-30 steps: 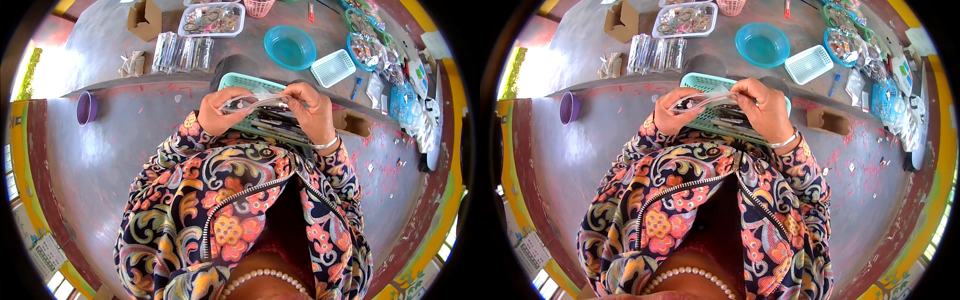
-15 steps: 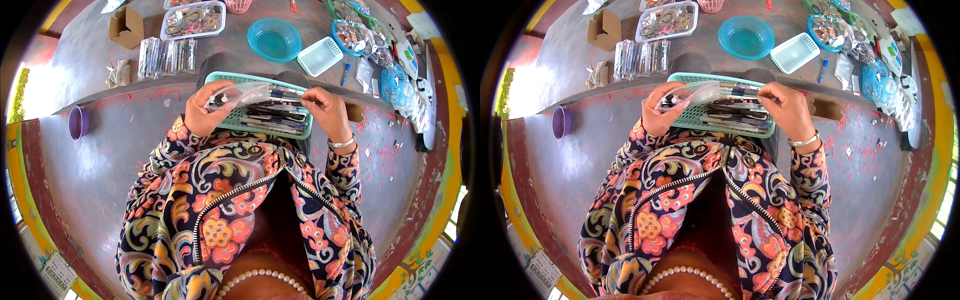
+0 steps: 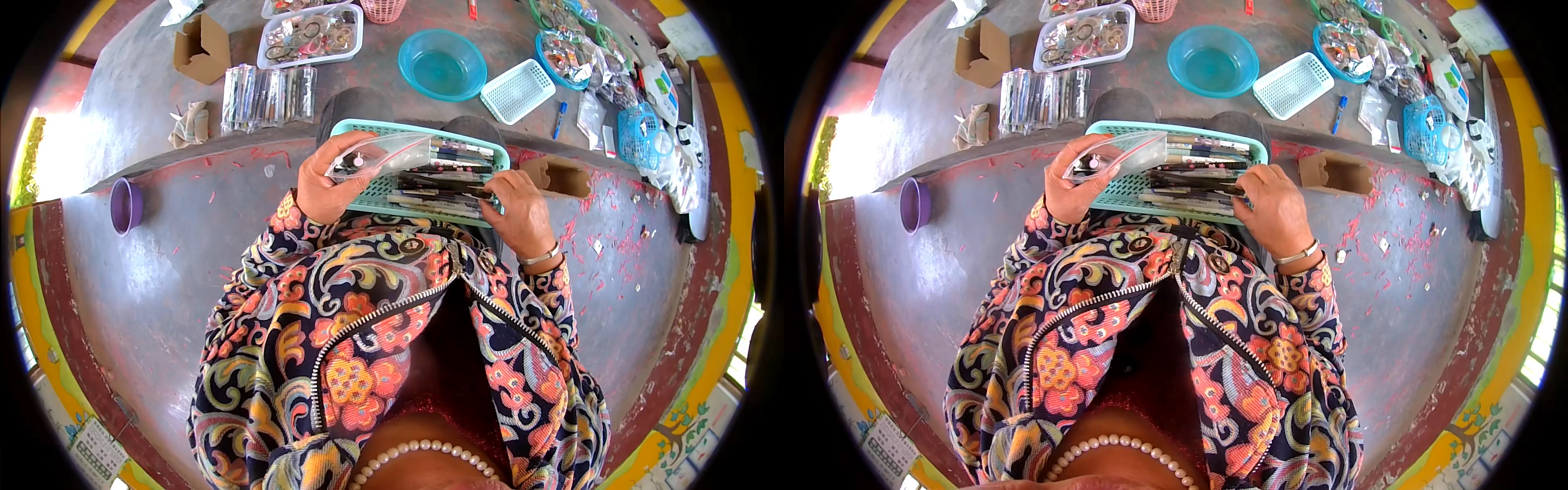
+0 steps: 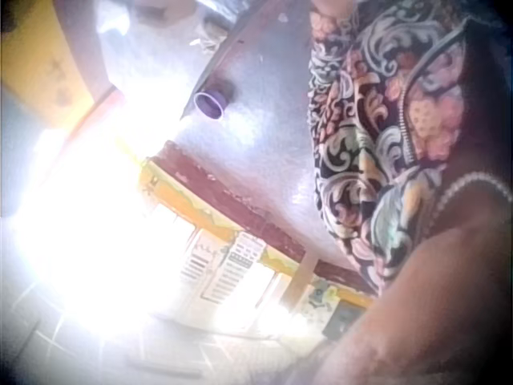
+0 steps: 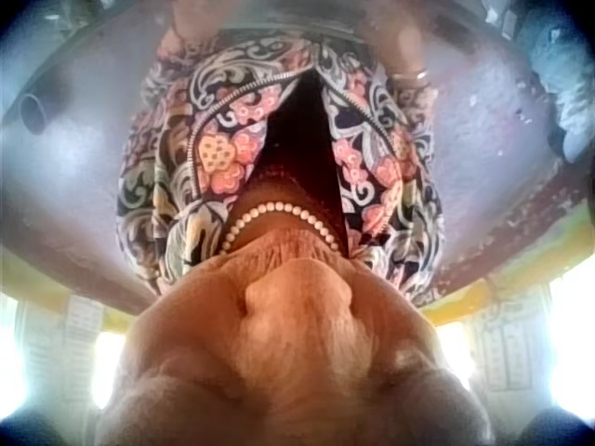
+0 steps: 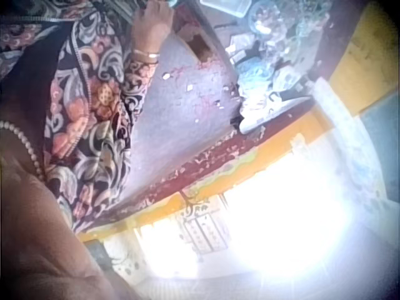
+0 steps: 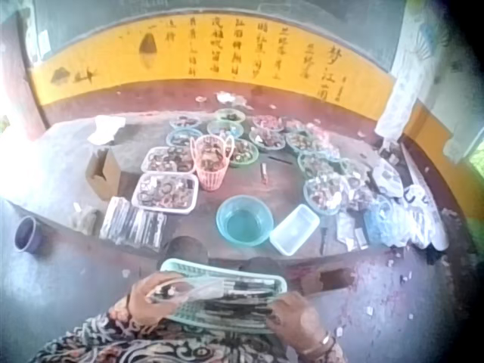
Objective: The person sits on the floor and organizes pens from a light blue basket into small clear plastic bags. They repeatedly pick up pens, place them into a bag, and then place the filled bag into the basket.
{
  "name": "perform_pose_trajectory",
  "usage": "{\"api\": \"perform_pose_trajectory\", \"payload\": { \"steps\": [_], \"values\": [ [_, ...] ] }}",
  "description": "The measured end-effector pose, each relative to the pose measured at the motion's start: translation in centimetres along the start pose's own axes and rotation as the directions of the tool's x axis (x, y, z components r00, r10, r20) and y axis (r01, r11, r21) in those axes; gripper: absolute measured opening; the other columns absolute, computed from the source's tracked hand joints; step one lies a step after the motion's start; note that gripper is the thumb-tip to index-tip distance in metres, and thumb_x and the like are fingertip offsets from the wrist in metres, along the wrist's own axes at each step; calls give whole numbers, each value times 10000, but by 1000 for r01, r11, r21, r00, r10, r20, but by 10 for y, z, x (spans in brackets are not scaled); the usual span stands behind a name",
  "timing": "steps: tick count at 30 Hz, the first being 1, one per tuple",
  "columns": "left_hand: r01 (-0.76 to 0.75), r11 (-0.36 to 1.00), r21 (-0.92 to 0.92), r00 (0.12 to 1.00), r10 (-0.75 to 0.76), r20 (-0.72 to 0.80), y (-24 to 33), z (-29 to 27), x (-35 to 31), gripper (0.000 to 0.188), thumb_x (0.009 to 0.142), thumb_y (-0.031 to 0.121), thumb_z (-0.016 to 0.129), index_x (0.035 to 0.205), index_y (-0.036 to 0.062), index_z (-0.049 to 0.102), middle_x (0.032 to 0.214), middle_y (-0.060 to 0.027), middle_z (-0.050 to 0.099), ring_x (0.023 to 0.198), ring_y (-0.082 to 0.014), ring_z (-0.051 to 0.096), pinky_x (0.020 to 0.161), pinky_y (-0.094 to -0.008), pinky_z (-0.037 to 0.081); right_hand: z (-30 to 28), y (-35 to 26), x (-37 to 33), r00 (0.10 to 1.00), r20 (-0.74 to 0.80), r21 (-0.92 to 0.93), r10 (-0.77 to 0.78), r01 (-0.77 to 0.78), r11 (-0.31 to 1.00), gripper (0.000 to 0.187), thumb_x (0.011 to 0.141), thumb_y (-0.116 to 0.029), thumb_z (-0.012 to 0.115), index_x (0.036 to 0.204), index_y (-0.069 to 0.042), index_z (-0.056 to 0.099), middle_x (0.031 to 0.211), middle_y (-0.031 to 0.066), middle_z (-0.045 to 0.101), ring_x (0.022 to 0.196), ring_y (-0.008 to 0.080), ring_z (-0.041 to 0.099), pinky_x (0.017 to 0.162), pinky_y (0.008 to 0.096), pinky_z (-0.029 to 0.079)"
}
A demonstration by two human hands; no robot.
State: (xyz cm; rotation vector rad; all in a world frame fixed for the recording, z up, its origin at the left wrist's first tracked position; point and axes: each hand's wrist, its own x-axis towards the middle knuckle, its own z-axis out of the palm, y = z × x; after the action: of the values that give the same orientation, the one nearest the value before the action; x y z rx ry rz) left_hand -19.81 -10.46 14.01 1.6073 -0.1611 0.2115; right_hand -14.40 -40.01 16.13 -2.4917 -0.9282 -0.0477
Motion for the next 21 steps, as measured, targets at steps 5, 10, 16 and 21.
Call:
{"api": "perform_pose_trajectory", "payload": {
  "steps": [5, 10, 16, 21],
  "values": [
    [-5, 998, 65, 1000, 5, -12, 2, 0, 1, 404, 819, -9, 678, 1199, -17, 542, 983, -68, 669, 878, -101, 591, 811, -256, 470, 6, 10, -8, 940, 66, 496, 335, -322, 807, 161, 765, -22, 685, 912, -34, 621, 795, 45, 639, 731, 148, 623, 639, 289, 480],
    [-24, 998, 64, 1000, 25, -10, 0, -1, 0, 396, 822, -16, 671, 1197, -14, 543, 989, -67, 666, 876, -100, 589, 803, -254, 469, 18, 32, -13, 844, 160, 931, 511, -301, 205, 121, 846, -8, 643, 966, -5, 627, 840, 70, 669, 757, 129, 638, 666, 241, 500],
    [0, 994, 110, 1000, 3, -26, 1, 1, 1, 392, 808, -13, 677, 1182, 1, 560, 965, -49, 659, 870, -96, 586, 795, -248, 465, 28, 52, -19, 826, 235, 950, 512, -84, -300, 119, 874, -33, 618, 993, -25, 619, 848, 86, 670, 756, 172, 647, 675, 272, 510],
    [6, 995, 99, 1000, -5, -12, 4, 0, 0, 377, 817, 5, 680, 1178, 26, 573, 996, -48, 659, 901, -99, 589, 815, -253, 468, 32, 60, -23, 819, 294, 872, 493, -19, -489, 129, 878, -71, 631, 1004, -48, 612, 828, 83, 644, 739, 173, 612, 644, 277, 489]
  ]
}}
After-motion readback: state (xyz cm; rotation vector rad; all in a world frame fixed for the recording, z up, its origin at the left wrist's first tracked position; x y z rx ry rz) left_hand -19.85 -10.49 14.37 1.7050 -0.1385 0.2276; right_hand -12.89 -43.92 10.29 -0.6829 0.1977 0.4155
